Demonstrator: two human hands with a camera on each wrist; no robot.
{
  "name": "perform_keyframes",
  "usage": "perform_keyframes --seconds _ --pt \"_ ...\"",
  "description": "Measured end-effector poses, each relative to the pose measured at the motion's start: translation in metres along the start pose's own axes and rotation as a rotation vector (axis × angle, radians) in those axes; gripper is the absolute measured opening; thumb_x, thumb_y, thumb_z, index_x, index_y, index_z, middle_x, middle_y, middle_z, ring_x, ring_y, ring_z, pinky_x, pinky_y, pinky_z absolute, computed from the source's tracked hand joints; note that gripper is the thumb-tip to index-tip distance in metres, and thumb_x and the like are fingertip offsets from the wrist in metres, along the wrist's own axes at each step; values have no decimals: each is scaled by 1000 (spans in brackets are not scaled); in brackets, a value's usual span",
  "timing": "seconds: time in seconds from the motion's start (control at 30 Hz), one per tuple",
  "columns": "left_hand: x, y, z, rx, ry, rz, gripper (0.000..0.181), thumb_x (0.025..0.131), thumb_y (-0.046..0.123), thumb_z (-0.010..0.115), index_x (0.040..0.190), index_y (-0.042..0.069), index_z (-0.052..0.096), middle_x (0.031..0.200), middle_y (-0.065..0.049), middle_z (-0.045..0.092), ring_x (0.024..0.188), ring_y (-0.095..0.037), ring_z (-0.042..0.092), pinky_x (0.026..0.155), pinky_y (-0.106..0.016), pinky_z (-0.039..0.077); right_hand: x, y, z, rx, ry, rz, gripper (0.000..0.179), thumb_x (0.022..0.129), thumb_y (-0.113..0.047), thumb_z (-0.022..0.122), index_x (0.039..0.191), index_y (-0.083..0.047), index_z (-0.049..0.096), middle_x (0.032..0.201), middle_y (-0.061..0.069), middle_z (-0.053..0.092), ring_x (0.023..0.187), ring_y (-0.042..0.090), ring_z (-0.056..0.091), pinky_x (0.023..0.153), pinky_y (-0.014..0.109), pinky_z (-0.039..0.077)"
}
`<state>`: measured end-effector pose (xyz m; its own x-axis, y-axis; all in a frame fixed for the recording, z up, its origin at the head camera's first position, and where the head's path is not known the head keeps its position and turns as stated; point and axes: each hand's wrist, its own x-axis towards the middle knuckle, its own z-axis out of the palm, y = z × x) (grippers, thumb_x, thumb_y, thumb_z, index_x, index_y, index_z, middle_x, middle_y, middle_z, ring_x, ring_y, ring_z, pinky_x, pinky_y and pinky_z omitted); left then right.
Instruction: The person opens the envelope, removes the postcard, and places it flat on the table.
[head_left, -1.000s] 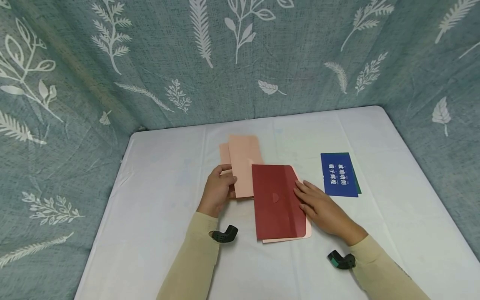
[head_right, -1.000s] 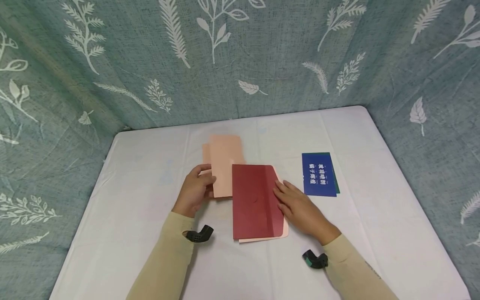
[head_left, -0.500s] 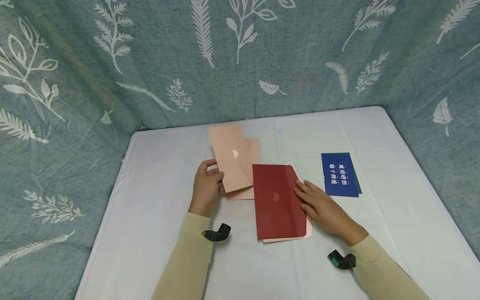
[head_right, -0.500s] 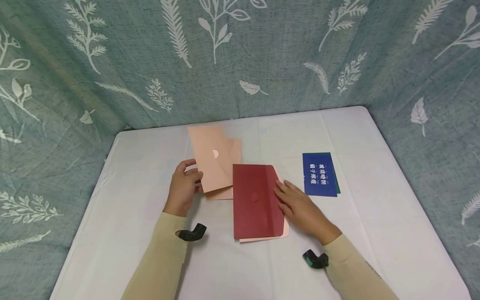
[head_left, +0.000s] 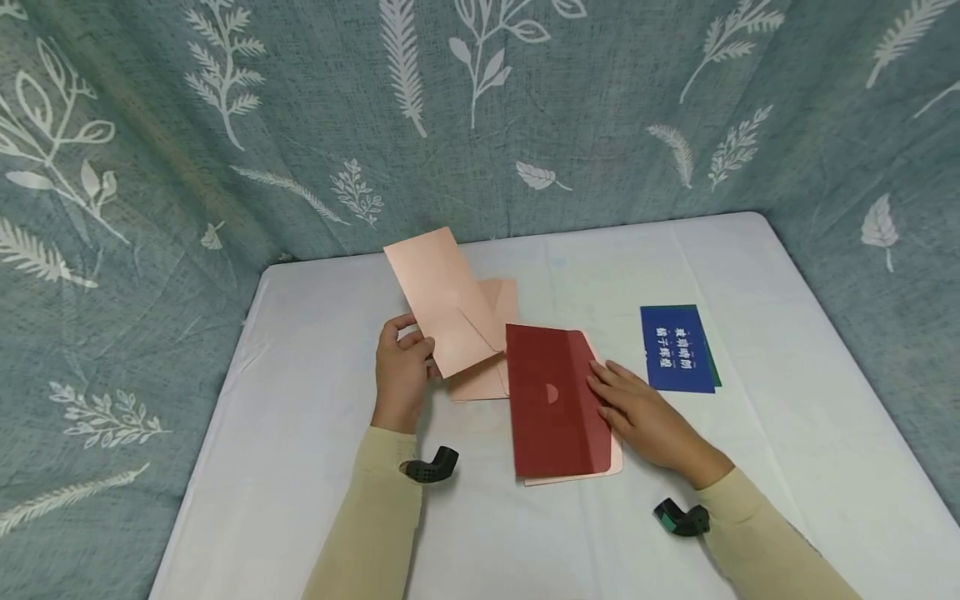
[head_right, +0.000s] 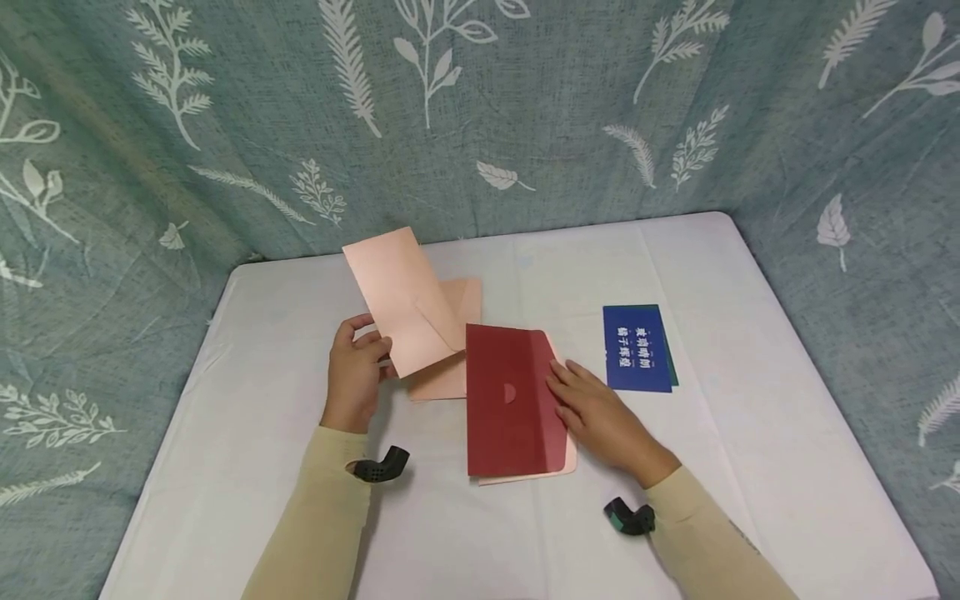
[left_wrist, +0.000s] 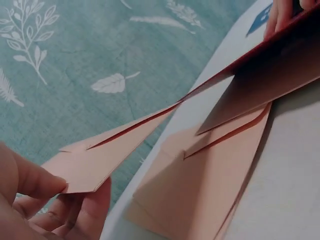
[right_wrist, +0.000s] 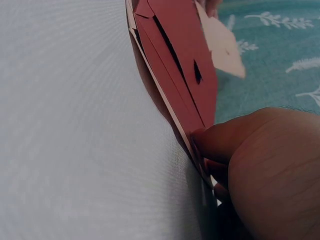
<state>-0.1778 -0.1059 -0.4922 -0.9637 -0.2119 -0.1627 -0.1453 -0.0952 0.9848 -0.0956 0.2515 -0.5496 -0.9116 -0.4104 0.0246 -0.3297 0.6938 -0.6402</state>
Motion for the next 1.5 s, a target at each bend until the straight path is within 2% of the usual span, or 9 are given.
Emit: perform_keyframes --seconds 0.13,0.23,0.5,0.73,0.93,1.2,1.5 --pt "-1 3 -1 -40 13 40 42 103 -3 59 142 9 50 114 -19 67 77 -24 73 55 -27 55 1 0 1 -9 -3 4 57 110 -14 63 164 -7 47 176 8 31 163 36 20 120 61 34" --pt "-1 4 0 -48 -15 23 42 102 -3 60 141 10 50 112 -18 67 80 -23 73 56 -28 56 0 1 1 -15 1 3 56 110 -14 63 164 -6 47 176 8 32 163 36 21 121 61 33" --pt "-6 0 6 -81 -164 -60 42 101 -8 60 138 6 48 108 -16 68 78 -23 71 55 -30 57 0 0 1 -14 36 -34 54 110 -13 64 162 -4 50 174 12 35 161 39 25 118 64 36" --pt "-13 -6 14 -42 -298 -122 39 99 -11 58 134 1 45 105 -17 66 66 -21 69 51 -29 55 0 -2 -1 -6 23 -18 55 110 -13 64 162 -5 49 174 11 35 161 39 24 119 62 34" --pt "-21 -16 20 33 -398 -179 35 101 -11 55 132 1 44 104 -16 65 73 -23 71 56 -31 58 1 -2 0 -9 17 -13 55 110 -12 64 162 -4 49 174 11 34 162 38 23 121 62 32" --pt "-36 -24 30 71 -551 -224 35 100 -12 56 130 0 43 104 -15 65 83 -24 72 61 -35 61 1 -1 -1 -14 8 -19 55 110 -11 64 162 -3 48 174 12 34 162 38 23 123 61 29" --pt "-51 -27 40 92 -620 -265 35 99 -14 56 129 -2 44 104 -16 62 87 -28 72 68 -42 64 1 -1 -2 -16 -2 -7 55 110 -13 63 163 -4 48 174 11 34 162 37 22 123 61 27"
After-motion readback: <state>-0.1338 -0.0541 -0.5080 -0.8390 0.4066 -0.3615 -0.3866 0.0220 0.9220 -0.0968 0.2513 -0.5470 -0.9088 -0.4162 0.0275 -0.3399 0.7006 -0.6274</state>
